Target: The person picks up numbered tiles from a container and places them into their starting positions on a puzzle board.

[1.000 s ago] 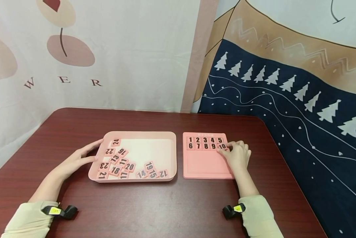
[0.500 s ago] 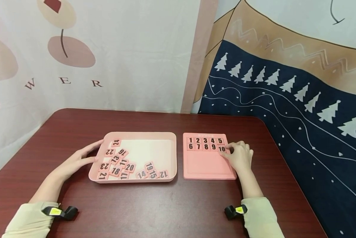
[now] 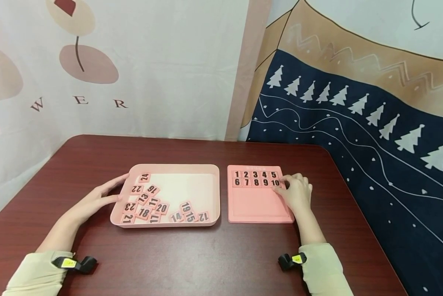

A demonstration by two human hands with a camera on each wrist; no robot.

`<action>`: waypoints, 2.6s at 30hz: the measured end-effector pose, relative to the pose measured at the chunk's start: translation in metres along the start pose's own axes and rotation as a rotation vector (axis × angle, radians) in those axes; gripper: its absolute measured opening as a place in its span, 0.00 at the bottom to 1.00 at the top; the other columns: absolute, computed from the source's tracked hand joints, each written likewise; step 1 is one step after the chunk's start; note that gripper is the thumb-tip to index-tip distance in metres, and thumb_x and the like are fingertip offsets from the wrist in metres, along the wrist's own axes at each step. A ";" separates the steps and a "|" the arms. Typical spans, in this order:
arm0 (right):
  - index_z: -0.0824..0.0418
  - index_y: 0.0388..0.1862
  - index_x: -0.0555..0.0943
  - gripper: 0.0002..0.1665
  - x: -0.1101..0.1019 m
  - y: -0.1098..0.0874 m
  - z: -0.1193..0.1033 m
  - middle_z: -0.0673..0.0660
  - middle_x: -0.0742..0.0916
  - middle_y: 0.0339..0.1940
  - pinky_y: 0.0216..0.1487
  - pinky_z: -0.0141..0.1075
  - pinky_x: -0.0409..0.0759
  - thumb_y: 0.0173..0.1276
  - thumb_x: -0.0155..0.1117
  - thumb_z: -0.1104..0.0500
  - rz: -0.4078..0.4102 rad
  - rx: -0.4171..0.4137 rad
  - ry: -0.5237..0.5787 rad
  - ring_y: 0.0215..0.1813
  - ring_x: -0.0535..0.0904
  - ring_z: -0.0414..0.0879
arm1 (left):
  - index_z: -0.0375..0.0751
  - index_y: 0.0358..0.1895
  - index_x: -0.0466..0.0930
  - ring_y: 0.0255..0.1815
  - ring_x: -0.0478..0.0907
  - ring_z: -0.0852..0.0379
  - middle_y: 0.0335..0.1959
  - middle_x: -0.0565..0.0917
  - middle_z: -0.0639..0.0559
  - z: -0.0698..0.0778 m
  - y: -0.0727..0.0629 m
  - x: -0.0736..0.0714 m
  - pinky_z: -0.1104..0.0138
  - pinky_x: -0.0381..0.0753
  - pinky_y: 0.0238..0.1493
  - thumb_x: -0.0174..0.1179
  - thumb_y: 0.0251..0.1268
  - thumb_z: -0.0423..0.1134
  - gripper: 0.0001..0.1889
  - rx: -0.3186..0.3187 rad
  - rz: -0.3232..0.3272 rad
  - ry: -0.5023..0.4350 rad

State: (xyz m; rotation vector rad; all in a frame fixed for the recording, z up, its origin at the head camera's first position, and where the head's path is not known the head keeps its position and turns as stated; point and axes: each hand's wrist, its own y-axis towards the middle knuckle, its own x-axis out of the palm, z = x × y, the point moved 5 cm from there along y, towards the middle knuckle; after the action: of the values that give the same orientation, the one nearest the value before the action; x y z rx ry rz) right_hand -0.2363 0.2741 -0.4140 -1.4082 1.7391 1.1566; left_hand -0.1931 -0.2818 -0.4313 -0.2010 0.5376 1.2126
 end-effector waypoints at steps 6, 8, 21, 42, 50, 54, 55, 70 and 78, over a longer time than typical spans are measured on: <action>0.65 0.47 0.84 0.23 -0.011 -0.001 -0.037 0.64 0.77 0.41 0.46 0.54 0.58 0.51 0.78 0.58 0.071 -0.148 0.108 0.46 0.67 0.59 | 0.41 0.74 0.58 0.68 0.52 0.73 0.72 0.60 0.41 0.001 -0.001 0.000 0.83 0.52 0.57 0.58 0.68 0.36 0.33 -0.009 0.001 0.001; 0.65 0.46 0.85 0.23 -0.013 -0.003 -0.054 0.63 0.78 0.40 0.46 0.53 0.58 0.49 0.78 0.61 0.081 -0.218 0.172 0.45 0.68 0.58 | 0.42 0.74 0.58 0.68 0.52 0.73 0.72 0.60 0.42 0.000 -0.001 0.000 0.83 0.52 0.57 0.58 0.68 0.36 0.33 -0.017 0.001 0.003; 0.57 0.41 0.88 0.22 0.003 -0.024 -0.153 0.52 0.76 0.33 0.43 0.44 0.63 0.42 0.82 0.60 0.013 -0.561 0.382 0.41 0.68 0.48 | 0.44 0.74 0.58 0.69 0.51 0.69 0.73 0.60 0.44 -0.002 0.000 0.000 0.83 0.51 0.57 0.59 0.68 0.37 0.33 -0.030 -0.001 0.002; 0.50 0.46 0.87 0.21 0.063 -0.041 -0.245 0.52 0.77 0.35 0.48 0.39 0.63 0.52 0.78 0.53 -0.312 -0.754 0.324 0.42 0.66 0.42 | 0.44 0.74 0.58 0.69 0.51 0.69 0.73 0.59 0.44 -0.002 0.001 0.000 0.83 0.52 0.58 0.59 0.68 0.37 0.33 -0.030 -0.001 -0.004; 0.46 0.49 0.86 0.22 0.083 -0.034 -0.284 0.49 0.78 0.36 0.51 0.36 0.62 0.52 0.77 0.48 -0.448 -0.807 0.244 0.44 0.67 0.39 | 0.44 0.74 0.57 0.70 0.50 0.69 0.73 0.59 0.43 -0.004 0.000 -0.001 0.83 0.51 0.57 0.58 0.68 0.37 0.33 -0.034 -0.004 -0.003; 0.45 0.48 0.86 0.23 0.099 -0.028 -0.298 0.49 0.79 0.36 0.51 0.35 0.62 0.52 0.77 0.47 -0.507 -0.805 0.193 0.45 0.67 0.39 | 0.44 0.74 0.57 0.70 0.50 0.67 0.73 0.58 0.44 -0.005 0.000 -0.001 0.83 0.51 0.57 0.58 0.68 0.37 0.33 -0.043 -0.004 -0.005; 0.45 0.48 0.86 0.22 0.103 -0.027 -0.301 0.50 0.79 0.36 0.51 0.35 0.62 0.52 0.77 0.46 -0.519 -0.804 0.175 0.45 0.67 0.39 | 0.44 0.74 0.57 0.70 0.50 0.67 0.73 0.58 0.44 -0.005 0.000 -0.001 0.83 0.51 0.57 0.58 0.68 0.38 0.33 -0.044 -0.005 -0.004; 0.38 0.44 0.86 0.22 0.139 -0.022 -0.306 0.43 0.76 0.33 0.50 0.35 0.62 0.49 0.75 0.38 -0.568 -0.765 0.042 0.43 0.66 0.38 | 0.43 0.74 0.57 0.70 0.50 0.69 0.73 0.59 0.44 -0.004 0.001 0.000 0.82 0.52 0.58 0.58 0.68 0.36 0.33 -0.029 -0.010 -0.023; 0.38 0.42 0.85 0.21 0.147 -0.024 -0.305 0.41 0.75 0.33 0.47 0.34 0.63 0.49 0.74 0.37 -0.542 -0.732 0.054 0.42 0.67 0.36 | 0.45 0.74 0.57 0.70 0.51 0.69 0.73 0.59 0.45 -0.004 0.000 0.000 0.81 0.52 0.59 0.58 0.68 0.37 0.33 -0.034 -0.009 -0.014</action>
State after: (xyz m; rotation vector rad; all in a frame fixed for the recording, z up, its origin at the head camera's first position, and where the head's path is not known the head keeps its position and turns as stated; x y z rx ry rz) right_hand -0.2301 -0.0657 -0.4167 -2.1699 0.8576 1.4961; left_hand -0.1943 -0.2831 -0.4350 -0.2237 0.5035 1.2147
